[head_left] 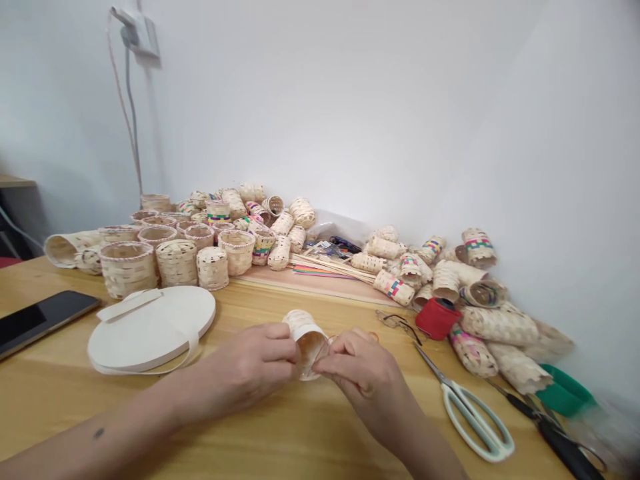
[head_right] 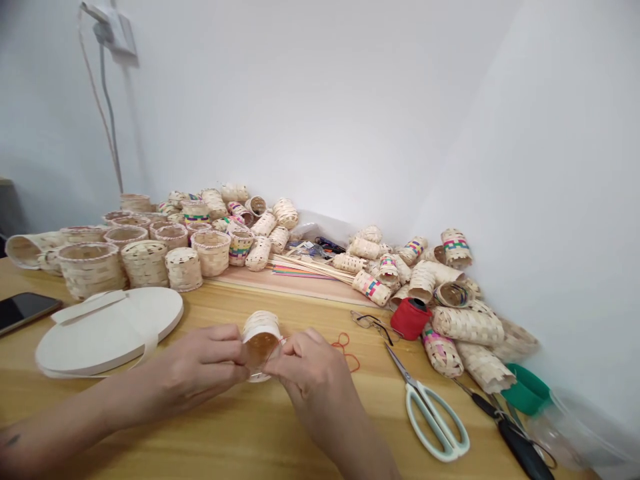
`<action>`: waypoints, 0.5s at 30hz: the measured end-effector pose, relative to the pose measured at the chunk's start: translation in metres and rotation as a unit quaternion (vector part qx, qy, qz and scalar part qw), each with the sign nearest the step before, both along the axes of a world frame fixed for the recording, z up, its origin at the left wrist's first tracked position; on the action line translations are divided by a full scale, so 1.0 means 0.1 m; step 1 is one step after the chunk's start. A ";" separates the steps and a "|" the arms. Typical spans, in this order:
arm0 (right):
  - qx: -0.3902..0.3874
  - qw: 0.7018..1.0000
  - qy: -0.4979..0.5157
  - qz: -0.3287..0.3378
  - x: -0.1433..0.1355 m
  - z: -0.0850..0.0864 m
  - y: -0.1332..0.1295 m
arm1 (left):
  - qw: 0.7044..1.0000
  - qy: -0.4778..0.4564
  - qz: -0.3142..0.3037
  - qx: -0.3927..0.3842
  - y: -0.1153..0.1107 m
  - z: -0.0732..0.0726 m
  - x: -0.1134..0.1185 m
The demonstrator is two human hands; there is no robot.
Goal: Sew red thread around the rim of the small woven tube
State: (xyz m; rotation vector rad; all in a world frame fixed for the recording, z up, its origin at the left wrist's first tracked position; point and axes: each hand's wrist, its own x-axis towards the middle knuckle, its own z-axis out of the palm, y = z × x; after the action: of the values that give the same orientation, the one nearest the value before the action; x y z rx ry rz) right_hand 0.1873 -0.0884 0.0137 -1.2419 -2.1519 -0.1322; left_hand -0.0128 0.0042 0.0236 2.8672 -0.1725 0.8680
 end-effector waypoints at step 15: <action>0.021 0.998 -0.061 -0.028 -0.02 0.00 0.00 | 1.000 0.014 0.004 0.003 0.01 0.00 0.00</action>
State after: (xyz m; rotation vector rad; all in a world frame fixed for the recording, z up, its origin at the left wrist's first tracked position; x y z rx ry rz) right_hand 0.1849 -0.0884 0.0141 -1.3009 -2.2074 -0.2820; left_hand -0.0126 0.0053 0.0233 2.8857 -0.1624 0.8299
